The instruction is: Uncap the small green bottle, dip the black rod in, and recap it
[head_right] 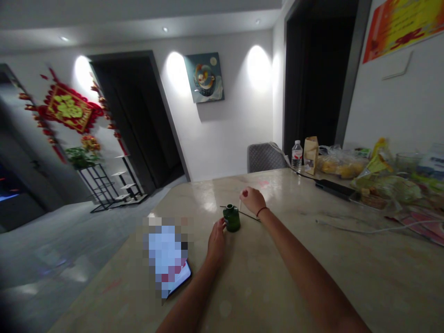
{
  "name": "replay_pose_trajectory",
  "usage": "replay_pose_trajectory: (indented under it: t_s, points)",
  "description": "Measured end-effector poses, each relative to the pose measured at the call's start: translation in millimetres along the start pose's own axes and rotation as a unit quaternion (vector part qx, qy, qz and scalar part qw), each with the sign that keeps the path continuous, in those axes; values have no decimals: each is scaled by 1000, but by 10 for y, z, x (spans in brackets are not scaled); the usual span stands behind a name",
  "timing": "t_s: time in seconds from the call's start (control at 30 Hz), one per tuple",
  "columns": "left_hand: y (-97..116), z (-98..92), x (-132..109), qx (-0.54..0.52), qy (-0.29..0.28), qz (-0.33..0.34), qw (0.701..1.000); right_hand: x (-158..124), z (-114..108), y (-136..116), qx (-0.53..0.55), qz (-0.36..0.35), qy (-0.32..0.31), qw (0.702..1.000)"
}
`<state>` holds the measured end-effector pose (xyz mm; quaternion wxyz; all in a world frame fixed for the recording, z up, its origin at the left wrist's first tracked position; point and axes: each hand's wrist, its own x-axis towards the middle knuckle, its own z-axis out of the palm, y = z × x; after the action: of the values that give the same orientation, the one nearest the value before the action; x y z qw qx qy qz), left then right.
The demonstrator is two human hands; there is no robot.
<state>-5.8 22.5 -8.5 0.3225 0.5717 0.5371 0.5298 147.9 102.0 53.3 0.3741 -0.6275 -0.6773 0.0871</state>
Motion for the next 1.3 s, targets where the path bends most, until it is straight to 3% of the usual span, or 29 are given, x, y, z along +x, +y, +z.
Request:
replay_pose_trajectory:
  t_s: [0.07, 0.17, 0.23, 0.3, 0.57, 0.67, 0.8, 1.07, 1.3]
  points:
    - [0, -3, 0, 1, -3, -8, 1000, 59, -133, -64, 132, -36, 57, 989]
    - [-9, 0, 3, -4, -3, -11, 1000, 77, -240, -169, 299, -94, 89, 946]
    - [-19, 5, 6, -8, -3, -7, 1000, 47, -239, -236, 364, -116, 87, 920]
    - [-30, 10, 10, -8, -3, -4, 1000, 1, -192, -287, 380, -126, 79, 913]
    - [-32, 13, 12, -8, 4, -6, 1000, -19, 19, -225, 217, -80, 0, 973]
    - [-16, 5, 4, -1, 3, -10, 1000, -9, 96, -116, 65, -55, -44, 995]
    - [-30, 3, 8, -6, 0, -5, 1000, -102, 279, 38, -139, -49, -128, 981]
    - [-69, 9, 25, -8, -3, 9, 1000, -253, 440, 124, -191, -11, -153, 969]
    - [-35, 7, 14, -2, 4, 1, 1000, -122, 401, 146, -122, 29, -147, 981]
